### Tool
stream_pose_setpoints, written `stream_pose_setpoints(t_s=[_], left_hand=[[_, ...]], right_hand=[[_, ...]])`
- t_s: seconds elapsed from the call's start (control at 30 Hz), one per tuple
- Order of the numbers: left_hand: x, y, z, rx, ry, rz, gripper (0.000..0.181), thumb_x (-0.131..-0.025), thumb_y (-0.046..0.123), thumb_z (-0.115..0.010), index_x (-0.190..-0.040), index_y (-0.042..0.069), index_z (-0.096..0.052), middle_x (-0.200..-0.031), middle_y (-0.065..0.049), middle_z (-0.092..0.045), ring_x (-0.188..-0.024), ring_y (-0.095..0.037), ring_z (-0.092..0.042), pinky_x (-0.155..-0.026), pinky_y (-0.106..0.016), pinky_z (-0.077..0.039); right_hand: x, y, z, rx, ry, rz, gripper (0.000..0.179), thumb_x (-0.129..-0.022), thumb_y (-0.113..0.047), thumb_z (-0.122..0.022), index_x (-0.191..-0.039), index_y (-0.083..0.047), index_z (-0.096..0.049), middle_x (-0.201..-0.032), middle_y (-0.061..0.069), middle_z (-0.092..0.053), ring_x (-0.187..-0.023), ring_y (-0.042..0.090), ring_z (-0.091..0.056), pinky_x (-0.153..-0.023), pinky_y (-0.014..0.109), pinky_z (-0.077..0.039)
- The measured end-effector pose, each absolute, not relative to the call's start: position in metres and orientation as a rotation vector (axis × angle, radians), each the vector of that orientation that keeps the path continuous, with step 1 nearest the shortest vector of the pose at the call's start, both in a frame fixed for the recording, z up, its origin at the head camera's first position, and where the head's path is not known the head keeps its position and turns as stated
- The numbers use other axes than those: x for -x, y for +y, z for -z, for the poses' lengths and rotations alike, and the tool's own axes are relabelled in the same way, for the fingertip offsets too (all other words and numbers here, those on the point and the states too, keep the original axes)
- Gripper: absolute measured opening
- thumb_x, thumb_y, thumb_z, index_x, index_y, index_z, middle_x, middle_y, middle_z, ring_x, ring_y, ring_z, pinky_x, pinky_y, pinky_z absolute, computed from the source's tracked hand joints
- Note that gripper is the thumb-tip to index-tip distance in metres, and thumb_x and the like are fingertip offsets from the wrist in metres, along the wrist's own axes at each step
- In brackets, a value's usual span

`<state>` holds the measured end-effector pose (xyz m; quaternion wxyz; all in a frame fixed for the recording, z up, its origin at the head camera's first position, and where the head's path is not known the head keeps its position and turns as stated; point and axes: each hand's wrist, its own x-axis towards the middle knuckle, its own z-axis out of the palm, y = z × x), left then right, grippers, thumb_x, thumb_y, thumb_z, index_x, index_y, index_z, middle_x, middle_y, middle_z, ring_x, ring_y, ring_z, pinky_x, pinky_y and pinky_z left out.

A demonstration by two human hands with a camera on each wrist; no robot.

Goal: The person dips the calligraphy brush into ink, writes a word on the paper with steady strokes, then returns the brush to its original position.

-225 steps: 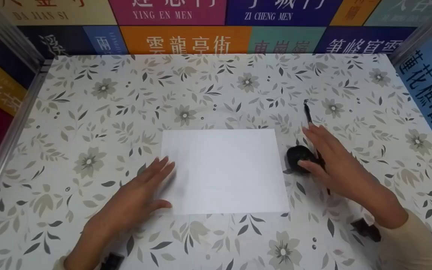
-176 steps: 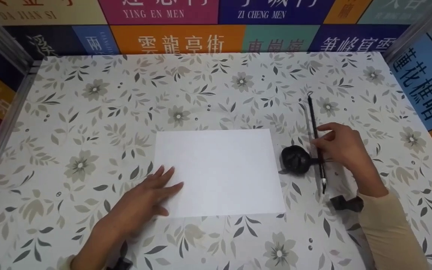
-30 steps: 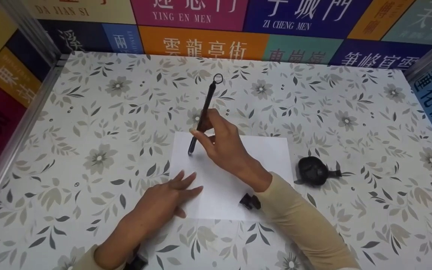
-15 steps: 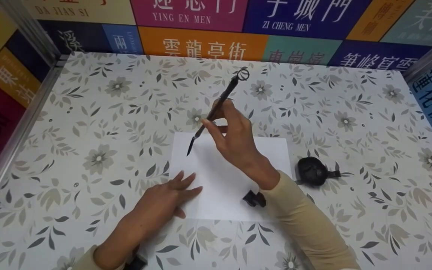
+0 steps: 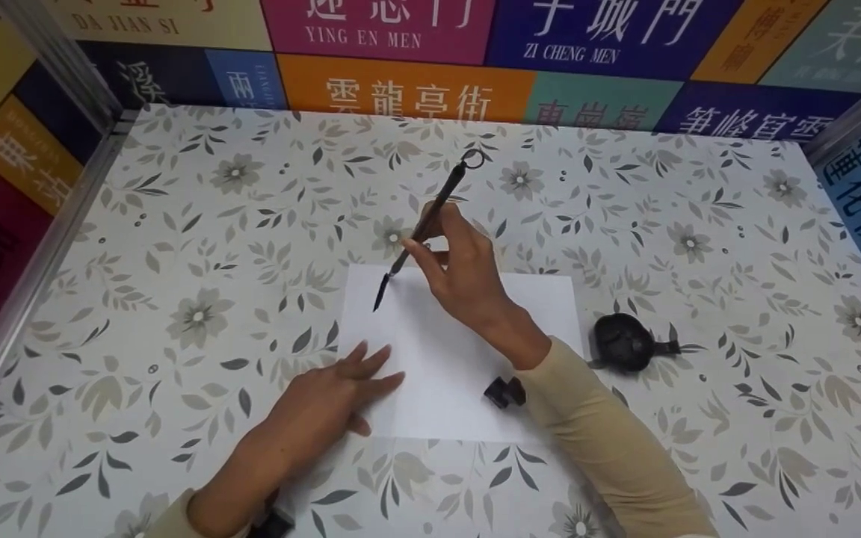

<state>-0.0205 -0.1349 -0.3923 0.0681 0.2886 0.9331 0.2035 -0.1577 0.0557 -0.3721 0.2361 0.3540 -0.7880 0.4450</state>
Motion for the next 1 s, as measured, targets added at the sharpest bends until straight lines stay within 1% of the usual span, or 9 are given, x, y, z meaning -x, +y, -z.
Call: stream_pose_setpoints(t_s=[0.13,0.23,0.57,0.67,0.8,1.0], left_hand=[[0.02,-0.135,0.393,-0.876,2.819,-0.611,0.062,-0.072,0.025,-0.074,-0.131,0.016,-0.061,-0.143,-0.011,-0.046,-0.13,-0.033,-0.042,-0.074,-0.039,-0.052],[0.02,-0.135,0.393,-0.881,2.828,-0.614,0.062,-0.071,0.024,-0.075,-0.131,0.016,-0.061,-0.142,-0.01,-0.046,-0.13,-0.032,-0.042,-0.074,-0.039,-0.052],[0.021,-0.135,0.393,-0.879,2.822,-0.6,0.064,-0.07,0.025,-0.076,-0.131,0.016,-0.061,-0.142,-0.01,-0.046,-0.131,-0.031,-0.042,-0.078,-0.039,-0.052],[0.021,-0.135,0.393,-0.878,2.818,-0.599,0.064,-0.07,0.025,-0.076,-0.132,0.016,-0.06,-0.143,-0.01,-0.046,-0.131,-0.031,-0.042,-0.078,-0.039,-0.052],[0.021,-0.135,0.393,-0.873,2.81,-0.6,0.064,-0.07,0.026,-0.076,-0.132,0.016,-0.06,-0.143,-0.01,-0.046,-0.131,-0.031,-0.041,-0.077,-0.039,-0.051],[0.021,-0.135,0.393,-0.867,2.804,-0.61,0.064,-0.071,0.025,-0.076,-0.132,0.017,-0.059,-0.143,-0.01,-0.045,-0.132,-0.031,-0.04,-0.076,-0.04,-0.052]], right_hand=[[0.158,0.055,0.374,-0.99,-2.159,-1.241,0.027,-0.093,-0.011,-0.062,-0.112,0.001,-0.048,-0.092,0.009,-0.058,-0.088,0.014,-0.064,-0.062,0.021,-0.054],[0.158,0.055,0.375,-1.002,-2.159,-1.257,0.026,-0.093,-0.011,-0.062,-0.112,0.002,-0.048,-0.092,0.009,-0.058,-0.087,0.014,-0.064,-0.062,0.023,-0.054],[0.157,0.056,0.374,-1.052,-2.19,-1.271,0.027,-0.094,-0.011,-0.061,-0.115,-0.001,-0.047,-0.092,0.007,-0.058,-0.087,0.014,-0.063,-0.061,0.022,-0.054],[0.157,0.056,0.372,-1.065,-2.202,-1.278,0.026,-0.094,-0.01,-0.061,-0.114,-0.001,-0.048,-0.091,0.007,-0.058,-0.086,0.013,-0.062,-0.062,0.019,-0.053],[0.156,0.057,0.37,-1.078,-2.228,-1.266,0.025,-0.094,-0.01,-0.061,-0.113,-0.001,-0.048,-0.091,0.006,-0.058,-0.085,0.012,-0.062,-0.062,0.017,-0.052],[0.155,0.06,0.365,-1.102,-2.269,-1.243,0.025,-0.094,-0.012,-0.061,-0.111,0.0,-0.048,-0.09,0.006,-0.06,-0.084,0.011,-0.062,-0.06,0.018,-0.052]])
